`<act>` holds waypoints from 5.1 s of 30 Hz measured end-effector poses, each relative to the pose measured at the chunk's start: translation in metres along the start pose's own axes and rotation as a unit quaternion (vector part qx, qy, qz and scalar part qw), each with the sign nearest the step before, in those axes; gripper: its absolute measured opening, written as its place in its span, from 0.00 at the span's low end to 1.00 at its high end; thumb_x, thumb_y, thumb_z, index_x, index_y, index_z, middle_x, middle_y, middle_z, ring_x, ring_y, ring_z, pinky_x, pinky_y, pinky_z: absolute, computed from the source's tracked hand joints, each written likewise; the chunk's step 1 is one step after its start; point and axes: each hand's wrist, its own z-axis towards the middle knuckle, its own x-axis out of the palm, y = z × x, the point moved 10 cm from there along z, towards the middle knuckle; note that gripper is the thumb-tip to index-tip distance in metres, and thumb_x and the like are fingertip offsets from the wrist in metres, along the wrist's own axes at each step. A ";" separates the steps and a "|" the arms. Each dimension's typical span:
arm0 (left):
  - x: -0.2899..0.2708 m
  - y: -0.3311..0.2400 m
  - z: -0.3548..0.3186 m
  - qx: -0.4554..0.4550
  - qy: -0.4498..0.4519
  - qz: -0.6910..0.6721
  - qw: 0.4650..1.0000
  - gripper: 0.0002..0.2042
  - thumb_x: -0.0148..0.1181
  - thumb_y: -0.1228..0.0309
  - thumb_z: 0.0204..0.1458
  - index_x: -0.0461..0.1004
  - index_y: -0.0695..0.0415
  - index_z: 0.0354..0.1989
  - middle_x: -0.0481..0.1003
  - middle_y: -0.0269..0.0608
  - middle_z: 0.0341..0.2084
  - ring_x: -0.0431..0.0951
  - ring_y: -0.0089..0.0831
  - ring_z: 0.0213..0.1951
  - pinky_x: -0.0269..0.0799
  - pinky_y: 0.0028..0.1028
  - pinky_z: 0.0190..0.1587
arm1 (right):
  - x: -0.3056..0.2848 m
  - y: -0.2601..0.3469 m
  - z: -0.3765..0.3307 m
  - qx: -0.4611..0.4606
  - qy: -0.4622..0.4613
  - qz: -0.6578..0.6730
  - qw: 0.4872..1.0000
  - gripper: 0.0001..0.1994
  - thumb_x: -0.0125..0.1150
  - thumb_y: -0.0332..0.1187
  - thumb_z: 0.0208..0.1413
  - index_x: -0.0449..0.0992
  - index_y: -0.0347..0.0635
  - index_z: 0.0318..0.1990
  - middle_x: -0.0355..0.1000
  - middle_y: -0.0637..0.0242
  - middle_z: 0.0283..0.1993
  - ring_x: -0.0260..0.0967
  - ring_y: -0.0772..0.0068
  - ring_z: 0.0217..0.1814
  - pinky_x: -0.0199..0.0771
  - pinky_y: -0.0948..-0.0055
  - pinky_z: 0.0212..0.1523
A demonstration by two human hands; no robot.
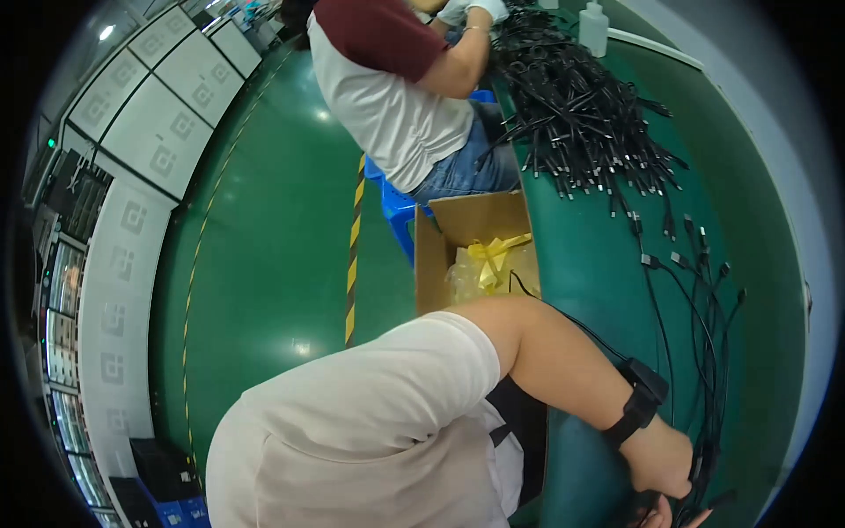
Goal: The recorder is inspecting and applying labels to electronic components attached to wire bundles at a manufacturing workstation.
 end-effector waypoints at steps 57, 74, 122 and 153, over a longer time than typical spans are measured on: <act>-0.057 0.023 -0.016 -0.148 -0.094 -0.071 0.982 0.13 0.70 0.71 0.36 0.77 0.61 0.31 0.76 0.45 0.26 0.77 0.39 0.27 0.72 0.29 0.28 | -0.002 0.046 0.070 0.239 -0.197 0.151 0.939 0.24 0.65 0.22 0.46 0.68 0.39 0.53 0.66 0.61 0.54 0.66 0.73 0.51 0.69 0.75 0.46; -0.055 0.023 -0.046 -0.114 -0.140 -0.081 0.980 0.15 0.71 0.73 0.34 0.76 0.58 0.34 0.73 0.36 0.22 0.72 0.30 0.23 0.66 0.23 0.20 | 0.038 0.035 0.040 0.496 -0.197 0.292 0.794 0.05 0.64 0.24 0.51 0.77 0.34 0.34 0.73 0.68 0.25 0.66 0.86 0.20 0.64 0.88 0.17; -0.057 0.016 -0.047 -0.076 -0.166 -0.072 0.981 0.17 0.74 0.71 0.32 0.75 0.59 0.32 0.73 0.36 0.20 0.70 0.27 0.20 0.65 0.21 0.19 | 0.045 0.028 0.040 0.493 -0.164 0.301 0.800 0.05 0.63 0.25 0.51 0.77 0.33 0.33 0.73 0.70 0.26 0.65 0.87 0.21 0.68 0.86 0.19; -0.055 0.020 -0.043 -0.109 -0.140 -0.120 0.977 0.18 0.74 0.72 0.36 0.75 0.59 0.37 0.73 0.36 0.24 0.70 0.23 0.25 0.67 0.19 0.26 | 0.010 0.069 0.077 0.255 -0.072 -0.023 0.964 0.07 0.57 0.22 0.49 0.79 0.36 0.36 0.68 0.66 0.21 0.61 0.74 0.21 0.58 0.78 0.22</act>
